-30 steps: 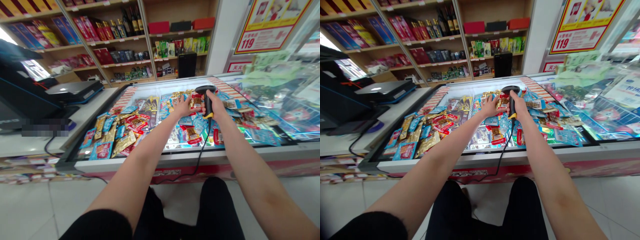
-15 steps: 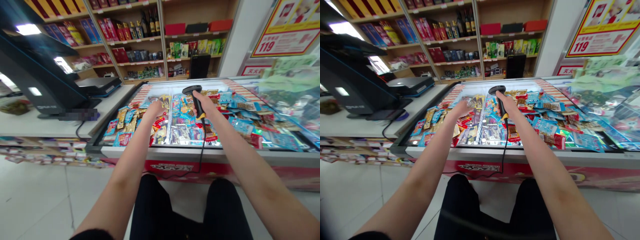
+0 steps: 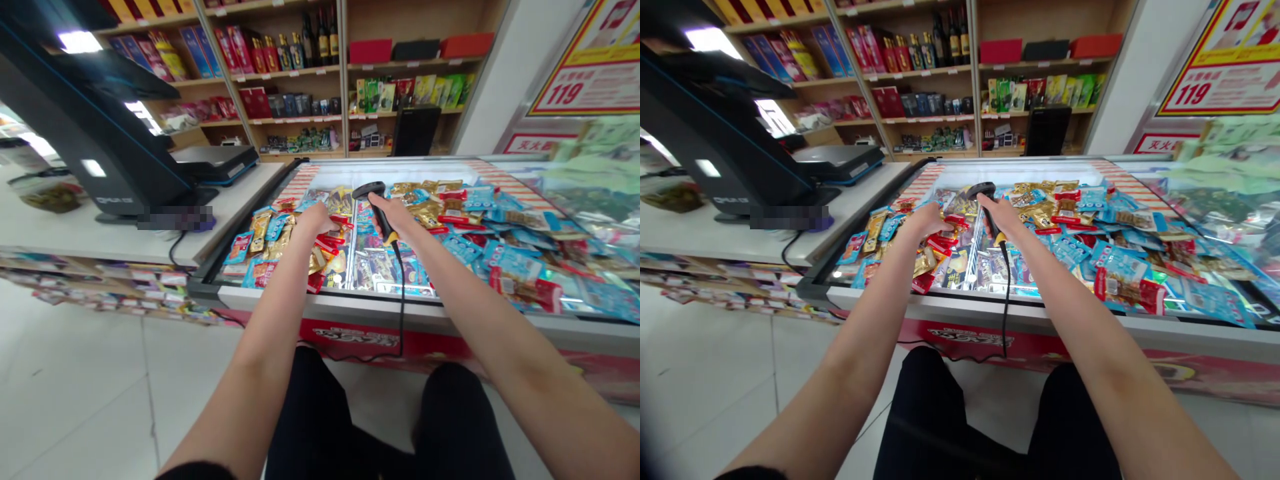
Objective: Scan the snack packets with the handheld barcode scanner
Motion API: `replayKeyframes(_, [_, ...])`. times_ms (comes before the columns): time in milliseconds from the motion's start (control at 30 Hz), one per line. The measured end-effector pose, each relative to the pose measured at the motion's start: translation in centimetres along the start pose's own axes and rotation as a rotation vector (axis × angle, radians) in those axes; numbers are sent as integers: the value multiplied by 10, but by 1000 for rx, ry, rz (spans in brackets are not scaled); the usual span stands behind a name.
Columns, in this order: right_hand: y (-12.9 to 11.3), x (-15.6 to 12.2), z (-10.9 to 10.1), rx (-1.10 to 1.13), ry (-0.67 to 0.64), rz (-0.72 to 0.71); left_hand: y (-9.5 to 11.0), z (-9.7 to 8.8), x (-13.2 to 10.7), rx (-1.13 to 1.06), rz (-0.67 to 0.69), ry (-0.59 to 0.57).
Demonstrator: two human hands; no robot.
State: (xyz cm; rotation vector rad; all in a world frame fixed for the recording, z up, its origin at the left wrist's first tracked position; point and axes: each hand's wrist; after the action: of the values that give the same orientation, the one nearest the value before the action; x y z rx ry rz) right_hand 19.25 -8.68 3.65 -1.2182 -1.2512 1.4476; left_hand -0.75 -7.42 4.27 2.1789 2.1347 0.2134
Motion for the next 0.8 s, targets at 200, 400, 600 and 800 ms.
replayKeyframes(200, [3, 9, -4, 2, 3, -39, 16, 9, 31, -89, 63, -88])
replayKeyframes(400, [5, 11, -8, 32, 23, -57, 18, 20, 46, -256, 20, -36])
replayKeyframes(600, [4, 11, -9, 25, 21, -73, 1, 38, 63, -564, -35, 184])
replayKeyframes(800, [4, 8, -9, 3, -6, -75, 2, 41, 71, -995, -48, 283])
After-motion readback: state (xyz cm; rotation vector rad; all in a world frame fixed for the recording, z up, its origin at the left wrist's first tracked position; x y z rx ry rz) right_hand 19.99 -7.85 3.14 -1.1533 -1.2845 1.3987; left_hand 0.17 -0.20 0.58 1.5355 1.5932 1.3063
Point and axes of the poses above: each hand's wrist, its own x-axis towards the middle knuckle, its own z-axis out of the palm, y = z × x, and after that the axes turned 4 degrees about z, right-handed
